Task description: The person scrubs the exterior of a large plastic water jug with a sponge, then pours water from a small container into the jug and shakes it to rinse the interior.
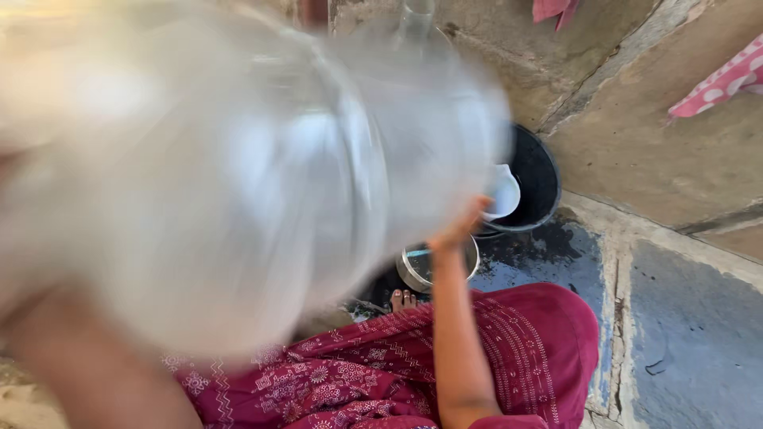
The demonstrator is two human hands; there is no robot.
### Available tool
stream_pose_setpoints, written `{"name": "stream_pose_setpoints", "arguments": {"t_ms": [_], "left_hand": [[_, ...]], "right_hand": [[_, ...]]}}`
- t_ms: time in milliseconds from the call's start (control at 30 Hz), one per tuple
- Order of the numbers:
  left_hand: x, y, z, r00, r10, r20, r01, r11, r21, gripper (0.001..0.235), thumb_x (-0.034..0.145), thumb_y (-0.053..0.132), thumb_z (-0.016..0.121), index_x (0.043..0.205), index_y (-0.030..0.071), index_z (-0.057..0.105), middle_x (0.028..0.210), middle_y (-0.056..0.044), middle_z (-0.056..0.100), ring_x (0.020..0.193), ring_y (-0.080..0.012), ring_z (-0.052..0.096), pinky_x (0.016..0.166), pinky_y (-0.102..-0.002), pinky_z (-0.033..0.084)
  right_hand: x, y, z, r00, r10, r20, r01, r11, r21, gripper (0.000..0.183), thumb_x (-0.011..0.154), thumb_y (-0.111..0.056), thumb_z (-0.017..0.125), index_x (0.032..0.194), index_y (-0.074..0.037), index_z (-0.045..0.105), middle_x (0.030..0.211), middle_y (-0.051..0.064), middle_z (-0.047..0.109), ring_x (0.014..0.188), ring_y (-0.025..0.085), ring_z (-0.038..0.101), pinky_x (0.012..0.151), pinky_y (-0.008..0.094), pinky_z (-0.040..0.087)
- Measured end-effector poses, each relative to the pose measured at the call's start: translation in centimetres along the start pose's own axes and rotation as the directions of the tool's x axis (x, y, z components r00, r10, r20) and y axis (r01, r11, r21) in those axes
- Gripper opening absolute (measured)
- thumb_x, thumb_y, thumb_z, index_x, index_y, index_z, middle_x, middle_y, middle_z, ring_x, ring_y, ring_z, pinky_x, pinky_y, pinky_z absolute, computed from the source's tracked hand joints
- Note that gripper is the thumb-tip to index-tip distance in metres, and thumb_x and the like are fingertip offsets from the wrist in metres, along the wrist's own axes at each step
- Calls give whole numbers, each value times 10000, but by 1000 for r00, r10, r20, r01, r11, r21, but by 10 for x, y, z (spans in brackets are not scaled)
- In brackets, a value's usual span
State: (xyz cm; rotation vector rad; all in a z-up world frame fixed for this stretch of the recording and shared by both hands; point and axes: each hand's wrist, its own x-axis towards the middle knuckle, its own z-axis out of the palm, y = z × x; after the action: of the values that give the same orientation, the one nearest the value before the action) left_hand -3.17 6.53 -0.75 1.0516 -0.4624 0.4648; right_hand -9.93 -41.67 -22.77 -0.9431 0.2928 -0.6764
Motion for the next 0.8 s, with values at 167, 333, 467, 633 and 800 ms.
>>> {"name": "stream_pose_setpoints", "arguments": {"t_ms": [167, 333, 467, 633, 800], "left_hand": [[17, -22, 36, 1000, 21, 22, -22, 999, 45, 742, 985, 112, 912, 1586, 127, 475, 1609, -33, 438, 1304, -266, 593, 1004, -463, 624], [33, -17, 17, 993, -24, -119, 25, 1000, 6, 603, 1078, 194, 837, 1572, 77, 514, 1651, -77, 488, 1293, -290, 585, 999, -478, 594], [44, -11, -35, 950, -270, -156, 232, 946, -226, 548, 990, 455, 557, 1418, 113, 575, 1339, -152, 653, 1195, -327, 709, 914, -477, 645], [51, -88, -62, 981, -189, -51, 174, 959, -224, 502, 1175, 296, 474, 1590, 12, 476, 1517, -161, 617, 1363, -327, 639, 1146, -442, 567], [65, -116, -52, 974, -225, 2, 207, 892, -403, 536, 1146, 284, 437, 1581, -24, 488, 1519, -186, 620, 1324, -319, 676, 1108, -420, 623]], "right_hand": [[-25, 37, -29, 800, 596, 65, -570, 790, -226, 855, 876, -648, 589, 1519, -107, 433, 1552, 116, 458, 1430, 312, 426, 1161, 473, 336], [26, -51, -4, 877, 465, -126, -382, 513, -769, 813, 936, -686, 579, 1360, 3, 655, 1384, 236, 656, 1311, 350, 602, 1123, 483, 448], [57, -193, 48, 928, -292, 234, 372, 662, -651, 954, 969, -435, 854, 1577, 14, 272, 1545, 164, 441, 1408, 271, 475, 1147, 407, 376], [-5, -307, 90, 527, -592, 609, 832, 506, -228, 1037, 911, -427, 909, 1646, -167, 225, 1679, 83, 292, 1479, 213, 380, 1243, 384, 382], [-24, -339, 109, 391, -581, 714, 890, 437, -132, 968, 916, -414, 891, 1625, -169, 279, 1646, 57, 369, 1450, 213, 429, 1221, 396, 429]]}}
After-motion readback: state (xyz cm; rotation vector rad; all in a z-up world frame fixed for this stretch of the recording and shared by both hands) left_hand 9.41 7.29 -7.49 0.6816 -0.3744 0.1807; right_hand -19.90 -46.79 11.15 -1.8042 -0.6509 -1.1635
